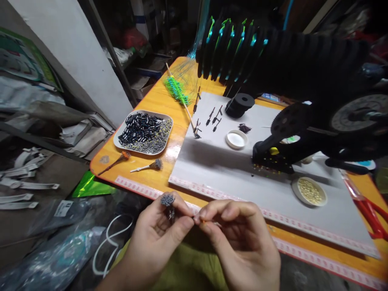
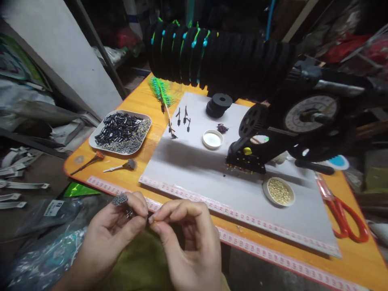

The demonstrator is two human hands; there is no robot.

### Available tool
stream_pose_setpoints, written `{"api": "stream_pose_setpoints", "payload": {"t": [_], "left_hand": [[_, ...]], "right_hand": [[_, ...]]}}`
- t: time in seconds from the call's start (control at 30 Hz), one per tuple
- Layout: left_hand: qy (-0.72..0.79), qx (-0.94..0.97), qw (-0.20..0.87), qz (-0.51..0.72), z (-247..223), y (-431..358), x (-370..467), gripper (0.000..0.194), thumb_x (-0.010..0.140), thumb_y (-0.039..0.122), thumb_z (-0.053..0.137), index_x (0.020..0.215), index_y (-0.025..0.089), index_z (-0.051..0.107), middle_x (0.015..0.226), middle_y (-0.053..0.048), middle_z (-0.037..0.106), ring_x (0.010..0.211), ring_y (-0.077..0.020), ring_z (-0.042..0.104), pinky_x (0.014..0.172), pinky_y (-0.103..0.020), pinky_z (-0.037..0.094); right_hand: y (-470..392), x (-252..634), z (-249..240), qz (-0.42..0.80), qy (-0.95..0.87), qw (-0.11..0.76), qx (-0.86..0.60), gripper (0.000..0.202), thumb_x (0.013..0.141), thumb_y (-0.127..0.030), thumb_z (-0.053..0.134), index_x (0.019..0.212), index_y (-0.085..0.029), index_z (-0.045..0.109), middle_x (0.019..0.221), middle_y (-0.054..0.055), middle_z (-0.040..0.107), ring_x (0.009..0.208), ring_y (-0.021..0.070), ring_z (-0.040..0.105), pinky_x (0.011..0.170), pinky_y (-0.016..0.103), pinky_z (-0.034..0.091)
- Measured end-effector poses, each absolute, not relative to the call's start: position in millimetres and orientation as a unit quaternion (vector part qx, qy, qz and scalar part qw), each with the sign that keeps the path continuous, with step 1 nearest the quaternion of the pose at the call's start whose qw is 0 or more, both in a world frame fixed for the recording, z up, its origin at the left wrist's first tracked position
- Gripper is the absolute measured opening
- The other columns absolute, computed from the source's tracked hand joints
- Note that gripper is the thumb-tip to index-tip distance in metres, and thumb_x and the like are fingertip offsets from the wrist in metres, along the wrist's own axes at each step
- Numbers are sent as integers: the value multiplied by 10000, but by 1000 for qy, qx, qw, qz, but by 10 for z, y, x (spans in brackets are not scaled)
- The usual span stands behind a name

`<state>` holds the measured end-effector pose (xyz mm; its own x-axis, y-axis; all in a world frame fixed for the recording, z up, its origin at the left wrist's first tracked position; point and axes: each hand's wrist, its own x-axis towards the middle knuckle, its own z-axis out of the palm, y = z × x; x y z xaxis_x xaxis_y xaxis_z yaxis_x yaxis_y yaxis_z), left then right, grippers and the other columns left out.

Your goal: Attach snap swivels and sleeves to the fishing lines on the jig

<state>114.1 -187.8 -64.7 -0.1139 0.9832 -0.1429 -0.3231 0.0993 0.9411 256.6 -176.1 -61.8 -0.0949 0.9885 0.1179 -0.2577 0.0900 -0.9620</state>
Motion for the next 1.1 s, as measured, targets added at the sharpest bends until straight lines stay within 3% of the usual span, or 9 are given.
{"api": "stream_pose_setpoints", "payload": {"t": [0.4, 0.67, 0.73, 0.83, 0.9, 1.1], "left_hand": [[486, 364, 560, 563, -548, -1926, 1165, 102, 789, 153, 765, 744, 234, 722, 721, 12, 683, 693, -122, 659, 661, -172, 541], [504, 341, 552, 570, -532, -1888, 1225, 142, 713, 93, 770, 673, 196, 680, 655, 6, 645, 631, -124, 628, 599, -182, 522], [477, 319, 589, 569, -569, -1888, 1232, 157, 732, 172, 800, 675, 178, 655, 644, 13, 601, 562, -89, 551, 531, -161, 469], [429, 248, 664, 560, -600, -1901, 1263, 294, 744, 354, 830, 716, 164, 609, 607, 50, 499, 436, -24, 311, 397, -142, 285], [413, 202, 691, 557, -597, -1913, 1294, 363, 720, 413, 845, 736, 167, 578, 589, 71, 452, 423, -9, 209, 384, -146, 219], [375, 181, 711, 566, -585, -1929, 1333, 341, 753, 370, 832, 728, 171, 556, 543, 100, 365, 423, -7, 151, 397, -144, 198]], "right_hand": [[-1824, 2526, -521, 570, -448, 562, -398, 299, 896, -107, 698, 1001, -282, 478, 852, -36, 721, 829, 112, 697, 804, 233, 585], [-1899, 2520, -596, 458, -538, 603, -370, 400, 875, 53, 595, 1091, -272, 512, 942, 2, 739, 886, 141, 728, 836, 295, 600], [-1914, 2502, -608, 434, -556, 607, -366, 428, 867, 66, 590, 1120, -271, 512, 949, 15, 751, 888, 159, 741, 820, 312, 613], [-1912, 2458, -599, 447, -522, 612, -391, 366, 878, 18, 616, 1061, -275, 496, 899, 3, 761, 841, 163, 744, 795, 319, 615], [-1896, 2445, -593, 469, -494, 607, -409, 337, 881, -22, 646, 1038, -274, 484, 853, -5, 765, 816, 162, 736, 805, 328, 612], [-1824, 2516, -640, 566, -445, 542, -434, 367, 818, -169, 792, 1056, -263, 529, 814, -1, 791, 831, 180, 756, 762, 279, 630]]}}
